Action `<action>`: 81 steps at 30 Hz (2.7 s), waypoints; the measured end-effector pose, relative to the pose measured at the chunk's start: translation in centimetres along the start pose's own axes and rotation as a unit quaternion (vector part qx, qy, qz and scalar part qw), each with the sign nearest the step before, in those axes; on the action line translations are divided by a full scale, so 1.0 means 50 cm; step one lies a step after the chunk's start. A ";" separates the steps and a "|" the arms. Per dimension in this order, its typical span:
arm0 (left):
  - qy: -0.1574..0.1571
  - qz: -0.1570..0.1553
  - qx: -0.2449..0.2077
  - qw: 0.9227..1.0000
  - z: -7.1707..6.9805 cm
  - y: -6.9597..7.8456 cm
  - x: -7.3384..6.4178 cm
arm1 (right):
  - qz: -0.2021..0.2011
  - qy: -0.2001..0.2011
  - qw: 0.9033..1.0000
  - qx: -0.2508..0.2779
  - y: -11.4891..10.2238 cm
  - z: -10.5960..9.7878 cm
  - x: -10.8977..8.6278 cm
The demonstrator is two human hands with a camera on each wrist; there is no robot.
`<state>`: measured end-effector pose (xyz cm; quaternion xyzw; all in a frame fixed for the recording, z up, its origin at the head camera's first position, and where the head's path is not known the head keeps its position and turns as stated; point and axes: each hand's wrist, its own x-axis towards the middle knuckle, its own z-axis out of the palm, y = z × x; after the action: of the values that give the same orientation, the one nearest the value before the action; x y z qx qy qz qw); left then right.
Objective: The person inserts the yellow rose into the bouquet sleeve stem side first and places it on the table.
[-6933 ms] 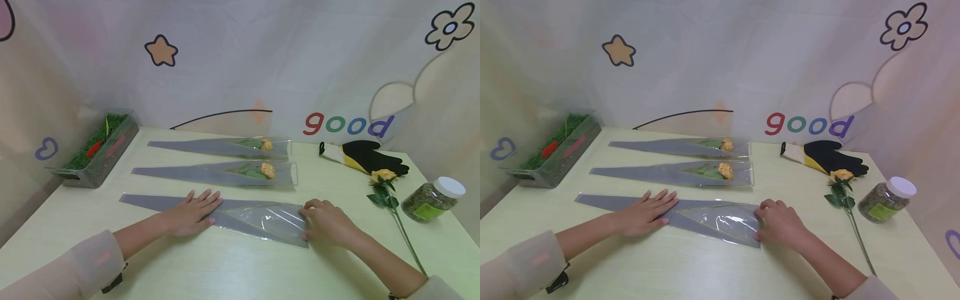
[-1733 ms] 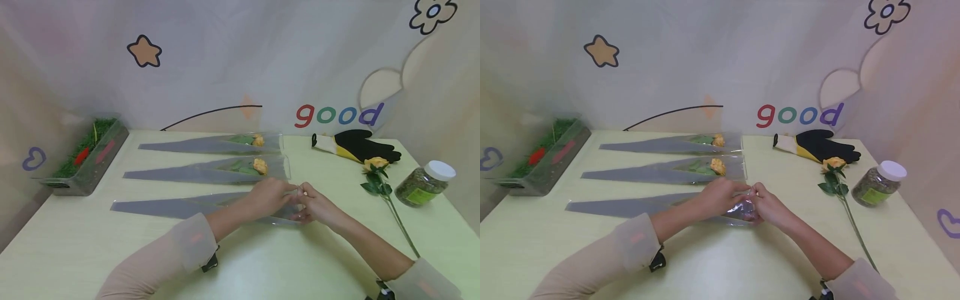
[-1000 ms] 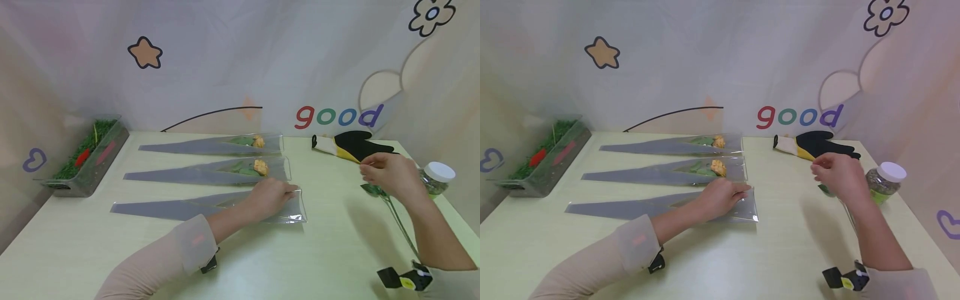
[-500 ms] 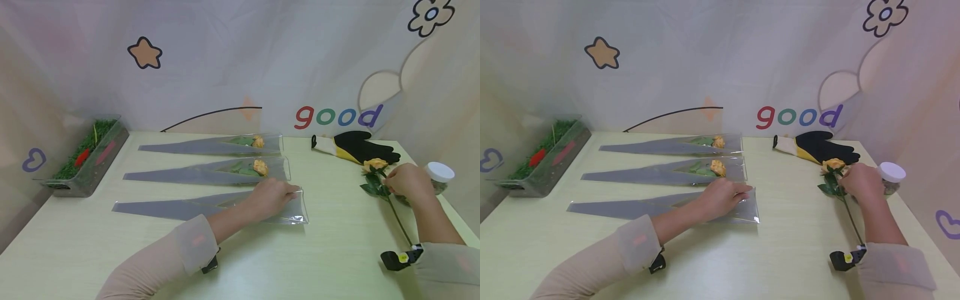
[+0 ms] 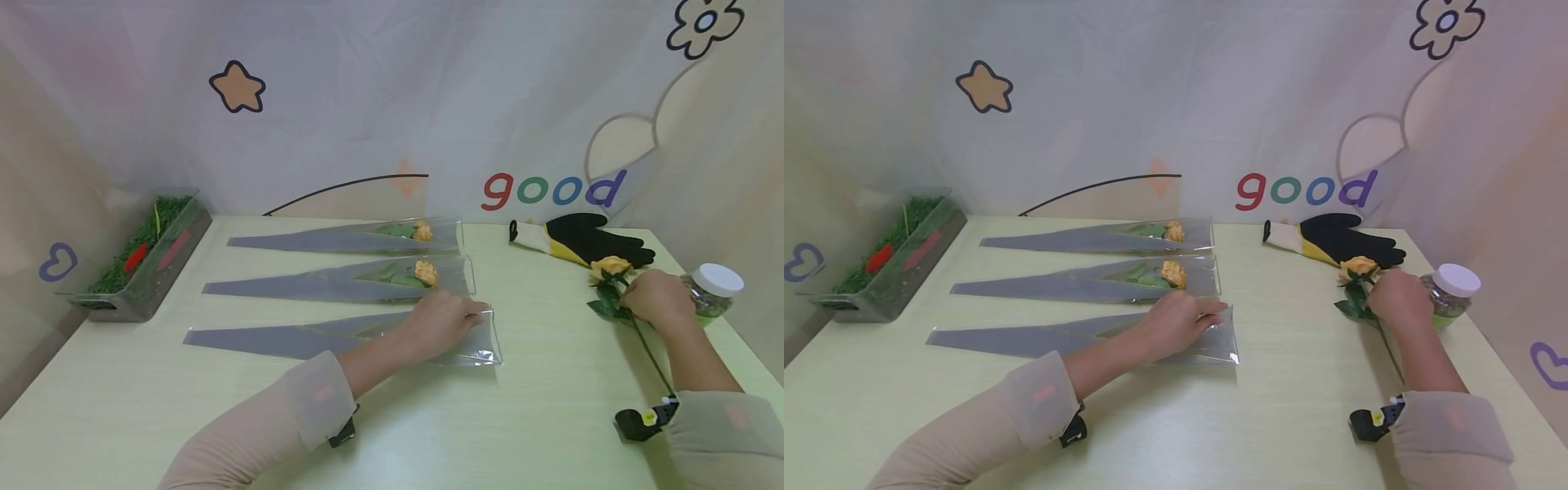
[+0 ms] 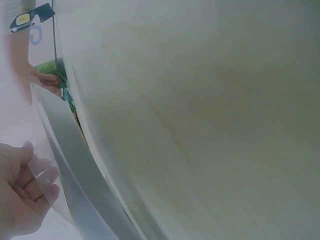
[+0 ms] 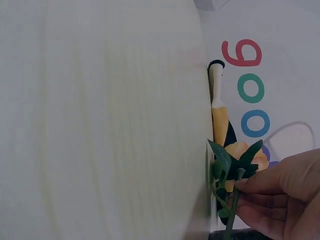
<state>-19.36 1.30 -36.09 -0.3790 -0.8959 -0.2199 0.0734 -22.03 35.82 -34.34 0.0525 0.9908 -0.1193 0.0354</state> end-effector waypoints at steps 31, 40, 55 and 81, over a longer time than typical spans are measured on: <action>0.003 -0.015 -0.012 1.000 -0.004 -0.003 0.001 | 0.016 0.094 0.940 0.327 -0.114 -0.111 -0.066; 0.004 -0.016 -0.025 1.000 -0.008 -0.006 0.003 | -0.033 0.192 0.631 0.751 -0.106 -0.105 -0.074; -0.001 -0.040 -0.053 0.998 -0.018 -0.011 0.006 | 0.042 0.228 0.430 0.872 -0.118 -0.041 -0.105; 0.012 -0.027 -0.065 0.997 -0.037 -0.012 0.016 | 0.050 0.079 0.454 0.886 -0.195 0.047 -0.120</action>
<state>-20.41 0.60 -34.40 -0.3558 -0.8887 -0.2843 0.0535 -17.03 25.27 -33.87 0.1145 0.3438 -0.9264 -0.1028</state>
